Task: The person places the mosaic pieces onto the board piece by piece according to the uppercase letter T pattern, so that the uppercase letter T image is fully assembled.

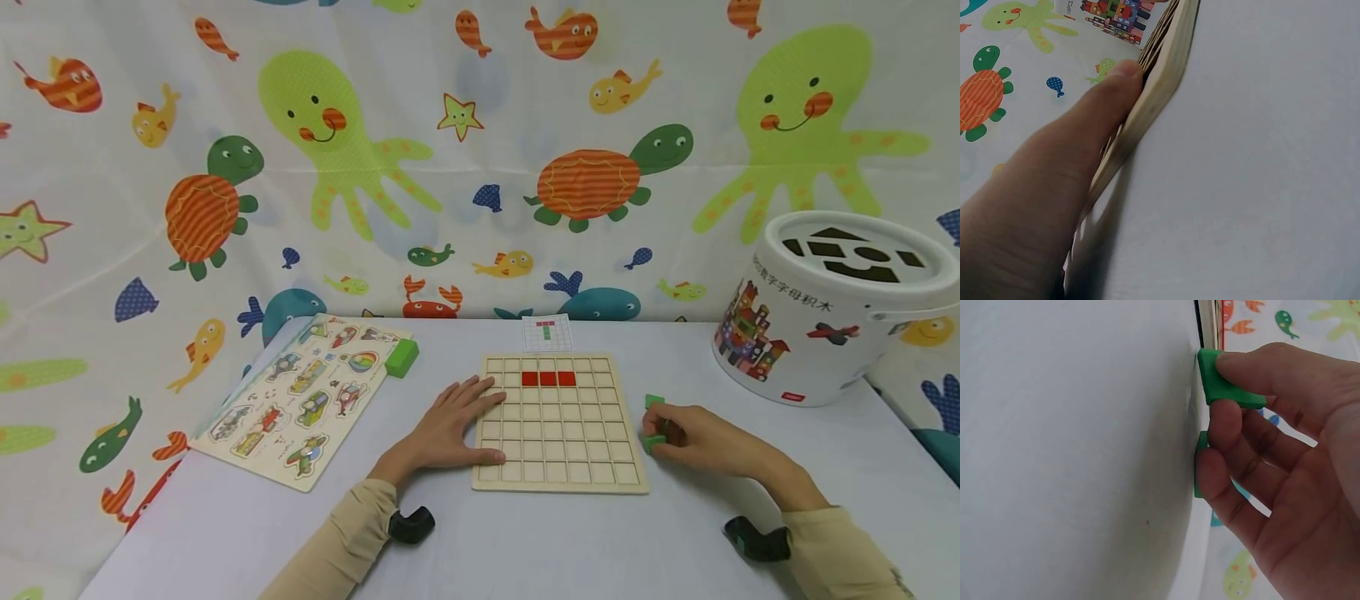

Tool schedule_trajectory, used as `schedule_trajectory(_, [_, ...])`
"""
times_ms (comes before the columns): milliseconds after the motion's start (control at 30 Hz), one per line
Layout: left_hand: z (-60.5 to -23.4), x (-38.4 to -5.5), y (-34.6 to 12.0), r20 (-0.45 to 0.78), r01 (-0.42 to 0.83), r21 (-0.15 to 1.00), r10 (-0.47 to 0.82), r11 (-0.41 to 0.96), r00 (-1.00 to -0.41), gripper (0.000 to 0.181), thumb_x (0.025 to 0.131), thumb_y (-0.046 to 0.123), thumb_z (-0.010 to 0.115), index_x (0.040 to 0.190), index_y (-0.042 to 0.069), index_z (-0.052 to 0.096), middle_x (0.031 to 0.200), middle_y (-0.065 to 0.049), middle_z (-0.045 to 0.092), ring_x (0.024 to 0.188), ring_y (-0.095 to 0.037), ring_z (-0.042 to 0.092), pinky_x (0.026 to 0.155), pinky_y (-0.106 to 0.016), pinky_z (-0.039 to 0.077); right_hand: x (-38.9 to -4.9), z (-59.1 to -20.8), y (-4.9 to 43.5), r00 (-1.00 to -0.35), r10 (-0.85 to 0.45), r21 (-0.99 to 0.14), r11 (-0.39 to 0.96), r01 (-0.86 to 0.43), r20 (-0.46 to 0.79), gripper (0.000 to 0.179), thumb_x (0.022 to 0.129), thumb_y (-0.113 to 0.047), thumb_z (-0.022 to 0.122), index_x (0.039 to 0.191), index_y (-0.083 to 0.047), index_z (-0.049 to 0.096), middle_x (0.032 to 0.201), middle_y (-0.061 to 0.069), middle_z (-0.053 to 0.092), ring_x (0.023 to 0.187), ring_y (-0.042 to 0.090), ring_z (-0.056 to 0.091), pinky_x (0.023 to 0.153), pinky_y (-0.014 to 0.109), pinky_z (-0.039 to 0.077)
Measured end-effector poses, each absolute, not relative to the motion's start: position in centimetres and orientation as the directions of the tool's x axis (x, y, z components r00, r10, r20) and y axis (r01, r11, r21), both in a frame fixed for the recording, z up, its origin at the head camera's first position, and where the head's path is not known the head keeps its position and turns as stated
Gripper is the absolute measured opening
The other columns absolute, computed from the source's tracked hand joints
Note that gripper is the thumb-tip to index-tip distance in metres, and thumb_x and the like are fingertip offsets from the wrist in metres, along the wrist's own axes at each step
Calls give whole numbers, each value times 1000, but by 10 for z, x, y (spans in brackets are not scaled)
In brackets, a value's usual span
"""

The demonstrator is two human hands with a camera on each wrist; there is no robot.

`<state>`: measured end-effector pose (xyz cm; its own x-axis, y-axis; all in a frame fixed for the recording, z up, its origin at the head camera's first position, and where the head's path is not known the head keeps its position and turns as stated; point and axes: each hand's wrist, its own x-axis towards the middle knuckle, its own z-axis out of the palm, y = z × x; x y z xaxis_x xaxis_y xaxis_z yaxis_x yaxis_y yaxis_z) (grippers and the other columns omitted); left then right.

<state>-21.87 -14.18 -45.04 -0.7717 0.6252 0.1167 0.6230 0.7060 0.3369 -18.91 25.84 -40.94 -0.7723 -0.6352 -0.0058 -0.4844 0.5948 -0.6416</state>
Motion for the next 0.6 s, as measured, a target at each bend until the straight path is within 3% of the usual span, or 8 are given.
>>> schedule_trajectory(400, [-452,-220,-141,107,613,333,617,716,-779,90,75,70,60,149,29,30,158,0,20,148,-25,11,118,-50,11,-197,-406,246,-805,-589,-621,604,-500,75,21,84,-4,65,93,-16,50,78,-8,53,69,3,51,57,19,44])
schedule_trajectory(600, [-452,-220,-141,117,619,329,620,713,-776,90,75,70,60,149,28,30,158,0,20,148,-27,13,118,-50,12,-203,-403,239,-834,-538,-633,605,-483,122,18,89,-8,62,106,-9,55,91,-4,61,74,5,56,64,20,49])
